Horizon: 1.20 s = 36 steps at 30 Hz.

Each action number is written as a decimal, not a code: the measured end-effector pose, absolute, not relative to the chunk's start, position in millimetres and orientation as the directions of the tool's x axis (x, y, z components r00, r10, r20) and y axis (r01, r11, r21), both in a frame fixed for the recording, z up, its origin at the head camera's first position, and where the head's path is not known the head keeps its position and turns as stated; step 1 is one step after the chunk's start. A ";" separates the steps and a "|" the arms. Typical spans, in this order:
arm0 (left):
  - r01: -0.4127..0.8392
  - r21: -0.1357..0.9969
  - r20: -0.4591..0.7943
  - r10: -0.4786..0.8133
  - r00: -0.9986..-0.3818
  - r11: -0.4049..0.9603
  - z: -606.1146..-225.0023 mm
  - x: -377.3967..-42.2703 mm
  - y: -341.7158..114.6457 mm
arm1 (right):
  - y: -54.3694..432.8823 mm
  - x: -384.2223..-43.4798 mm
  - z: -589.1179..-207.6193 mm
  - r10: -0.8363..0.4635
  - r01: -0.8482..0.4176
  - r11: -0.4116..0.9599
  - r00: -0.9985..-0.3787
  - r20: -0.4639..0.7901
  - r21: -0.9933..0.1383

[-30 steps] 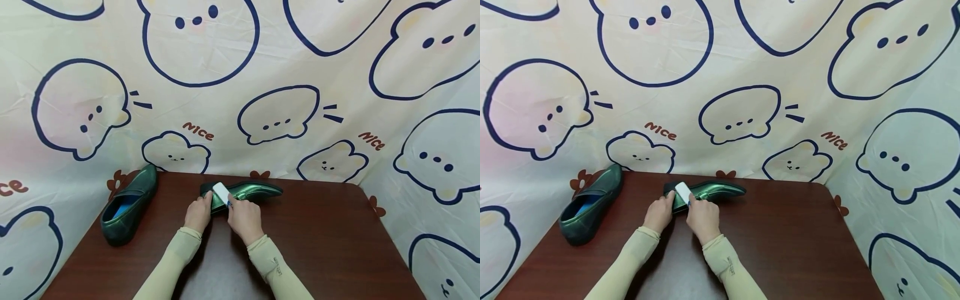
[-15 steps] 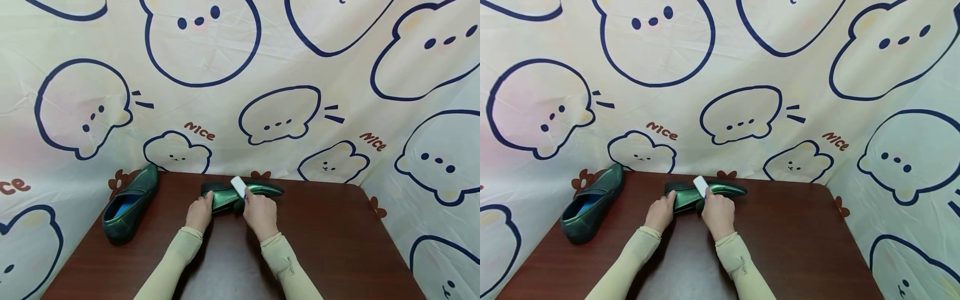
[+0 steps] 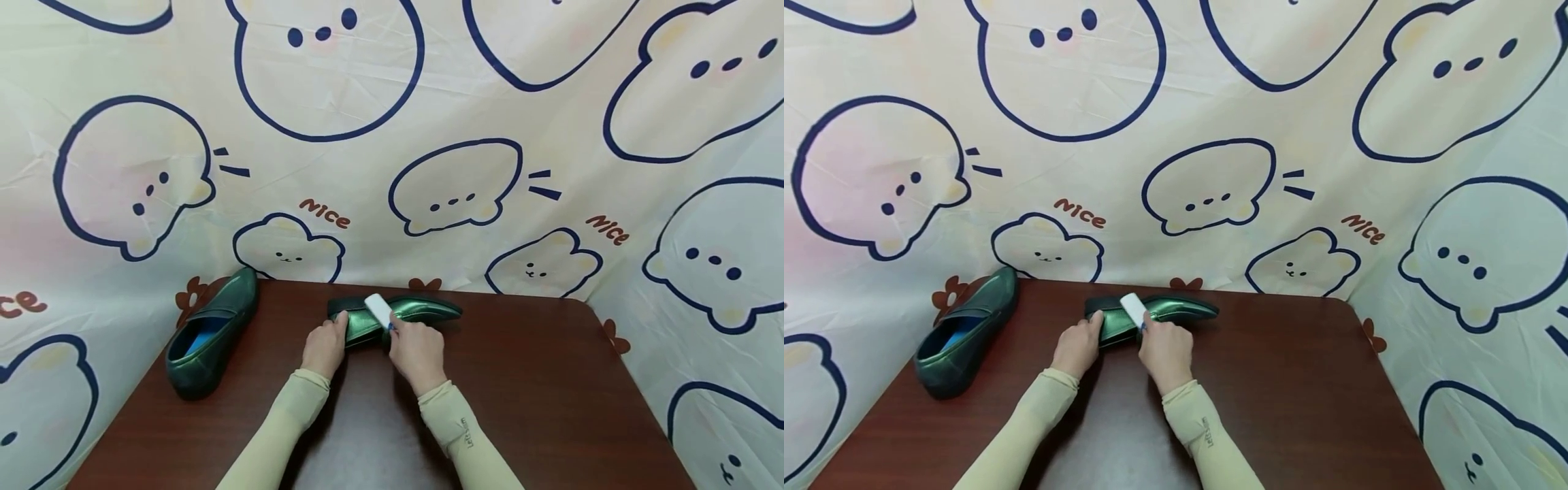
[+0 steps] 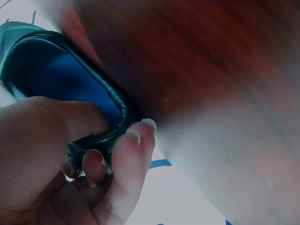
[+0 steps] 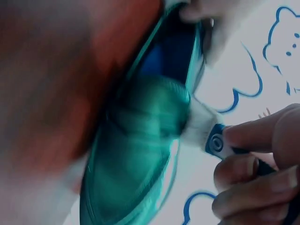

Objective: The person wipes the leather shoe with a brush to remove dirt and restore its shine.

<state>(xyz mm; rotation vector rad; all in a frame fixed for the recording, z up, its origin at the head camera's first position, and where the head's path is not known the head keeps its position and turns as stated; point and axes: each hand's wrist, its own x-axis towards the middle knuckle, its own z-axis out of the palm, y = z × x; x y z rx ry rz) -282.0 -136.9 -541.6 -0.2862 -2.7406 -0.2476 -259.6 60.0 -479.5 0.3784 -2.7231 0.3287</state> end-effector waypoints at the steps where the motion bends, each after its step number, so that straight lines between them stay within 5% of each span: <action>1: 0.234 0.127 0.378 0.171 -0.910 0.964 -541.6 -282.8 -136.4 | 65.0 -261.5 -477.6 -0.189 -0.276 0.945 -0.901 0.392 -0.178; 9: 0.232 0.100 0.356 0.183 -0.916 0.968 -541.4 -284.3 -133.7 | 86.6 -269.6 -471.4 -0.148 -0.241 0.953 -0.900 0.410 -0.185; 14: 0.165 -0.063 0.320 0.177 -0.931 0.984 -530.7 -284.2 -128.5 | 86.2 -270.8 -472.0 -0.173 -0.278 0.943 -0.880 0.442 -0.185; 18: 0.236 -0.149 0.329 0.273 -0.904 0.960 -522.1 -292.9 -122.4 | 84.5 -270.8 -472.8 -0.173 -0.282 0.941 -0.878 0.446 -0.189; 24: 0.399 -0.114 0.325 0.413 -0.851 0.910 -519.4 -315.5 -118.4 | 76.5 -272.0 -481.9 -0.169 -0.304 0.924 -0.870 0.463 -0.234; 36: 0.421 0.004 0.224 0.409 -0.884 0.907 -520.1 -327.8 -113.7 | 73.0 -272.2 -485.9 -0.125 -0.233 0.954 -0.883 0.451 -0.191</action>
